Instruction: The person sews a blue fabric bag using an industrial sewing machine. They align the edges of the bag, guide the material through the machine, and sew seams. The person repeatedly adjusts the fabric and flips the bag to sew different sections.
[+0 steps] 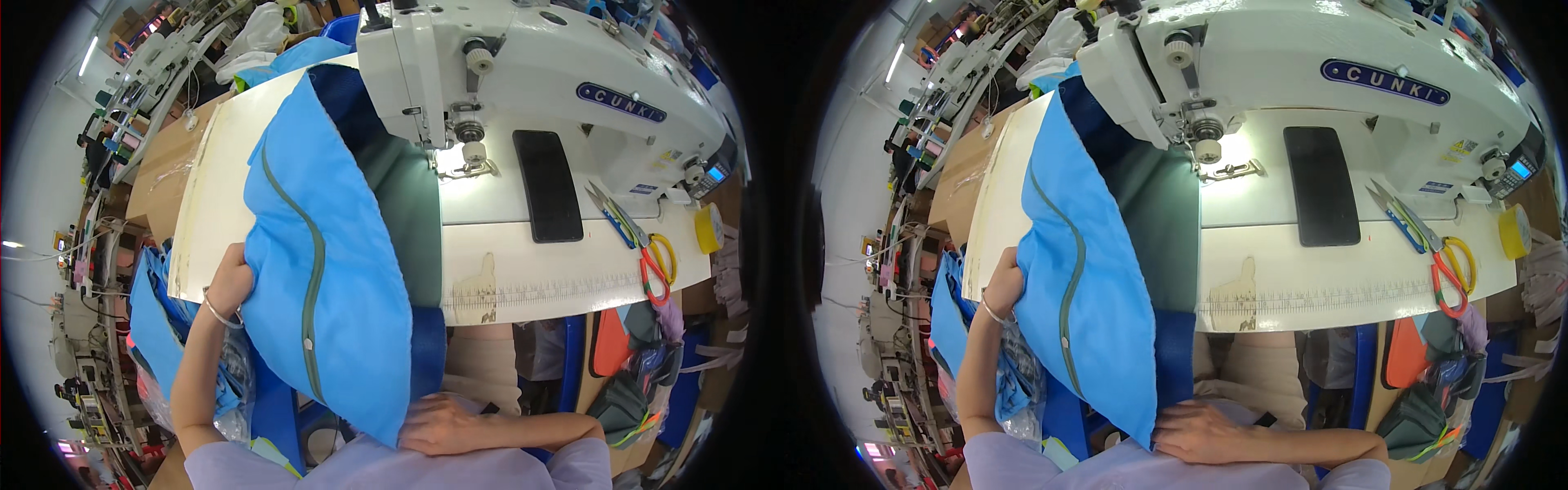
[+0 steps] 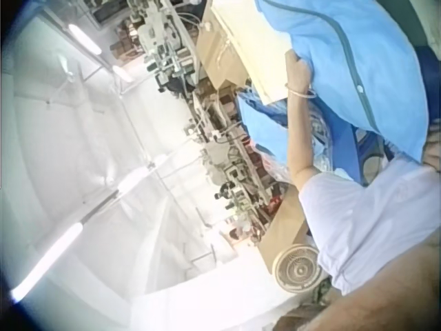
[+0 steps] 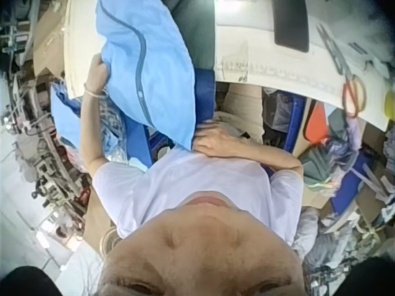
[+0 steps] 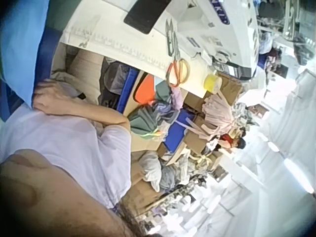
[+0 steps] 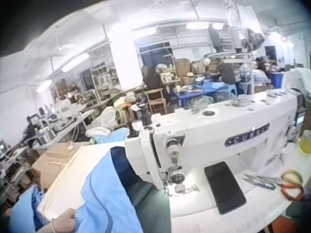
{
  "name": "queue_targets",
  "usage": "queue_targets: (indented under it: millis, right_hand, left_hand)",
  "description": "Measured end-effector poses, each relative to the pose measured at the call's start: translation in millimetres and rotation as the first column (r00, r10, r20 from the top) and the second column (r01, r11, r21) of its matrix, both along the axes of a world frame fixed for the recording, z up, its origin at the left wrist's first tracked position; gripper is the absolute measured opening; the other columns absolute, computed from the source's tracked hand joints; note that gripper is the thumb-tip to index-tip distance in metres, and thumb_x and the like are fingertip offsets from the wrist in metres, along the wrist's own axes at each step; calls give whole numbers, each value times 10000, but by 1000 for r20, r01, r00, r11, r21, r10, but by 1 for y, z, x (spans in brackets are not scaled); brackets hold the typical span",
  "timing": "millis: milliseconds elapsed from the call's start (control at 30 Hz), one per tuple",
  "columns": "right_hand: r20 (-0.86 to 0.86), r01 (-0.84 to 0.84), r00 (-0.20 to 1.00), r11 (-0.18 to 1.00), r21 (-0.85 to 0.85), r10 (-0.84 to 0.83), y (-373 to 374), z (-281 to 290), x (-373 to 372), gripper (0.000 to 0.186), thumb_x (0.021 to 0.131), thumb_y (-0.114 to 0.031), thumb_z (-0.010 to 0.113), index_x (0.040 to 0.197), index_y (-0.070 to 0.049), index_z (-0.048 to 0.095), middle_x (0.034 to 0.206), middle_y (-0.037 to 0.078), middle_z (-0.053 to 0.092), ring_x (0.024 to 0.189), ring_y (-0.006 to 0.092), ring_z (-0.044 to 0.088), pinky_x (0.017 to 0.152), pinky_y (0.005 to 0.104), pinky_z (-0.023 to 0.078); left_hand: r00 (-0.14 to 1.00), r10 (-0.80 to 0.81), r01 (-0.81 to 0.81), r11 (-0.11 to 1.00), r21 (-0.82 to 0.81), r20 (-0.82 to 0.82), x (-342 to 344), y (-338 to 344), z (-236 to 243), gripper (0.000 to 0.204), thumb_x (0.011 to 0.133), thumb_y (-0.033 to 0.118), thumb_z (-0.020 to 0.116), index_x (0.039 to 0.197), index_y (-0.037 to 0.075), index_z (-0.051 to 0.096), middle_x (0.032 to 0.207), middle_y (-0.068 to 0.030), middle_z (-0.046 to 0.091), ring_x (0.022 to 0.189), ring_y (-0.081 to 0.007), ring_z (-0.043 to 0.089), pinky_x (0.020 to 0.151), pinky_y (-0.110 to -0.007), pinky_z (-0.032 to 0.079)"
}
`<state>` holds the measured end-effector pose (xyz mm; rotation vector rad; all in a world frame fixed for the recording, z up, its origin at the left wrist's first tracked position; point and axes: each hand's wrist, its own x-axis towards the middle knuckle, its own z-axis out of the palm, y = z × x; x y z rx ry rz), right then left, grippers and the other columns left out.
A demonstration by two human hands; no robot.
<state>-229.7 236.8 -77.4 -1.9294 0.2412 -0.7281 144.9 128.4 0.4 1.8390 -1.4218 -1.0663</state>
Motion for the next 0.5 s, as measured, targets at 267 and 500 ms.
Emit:
queue_targets:
  millis: [267, 500]
  right_hand:
    - [-38, 50, 998, 992, -115, -55, -38, 12, 4, 93, 877, -148, 711, 917, -65, 698, 986, 50, 698, 946, 216, 653, 854, 355, 503]
    - [101, 179, 982, 954, -238, -159, -75, 19, 14, 90, 803, -91, 743, 812, -65, 657, 848, 56, 633, 815, 226, 623, 782, 357, 486]
  left_hand:
    - [999, 40, -40, 999, -16, 14, -1, -47, 0, 282, 903, -28, 504, 1074, -104, 715, 980, -105, 756, 892, -159, 682, 783, -313, 555]
    - [999, 29, -28, 999, -38, 24, 6, -90, -3, 348, 870, -41, 459, 1107, -110, 704, 993, -135, 751, 903, -187, 697, 787, -325, 568]
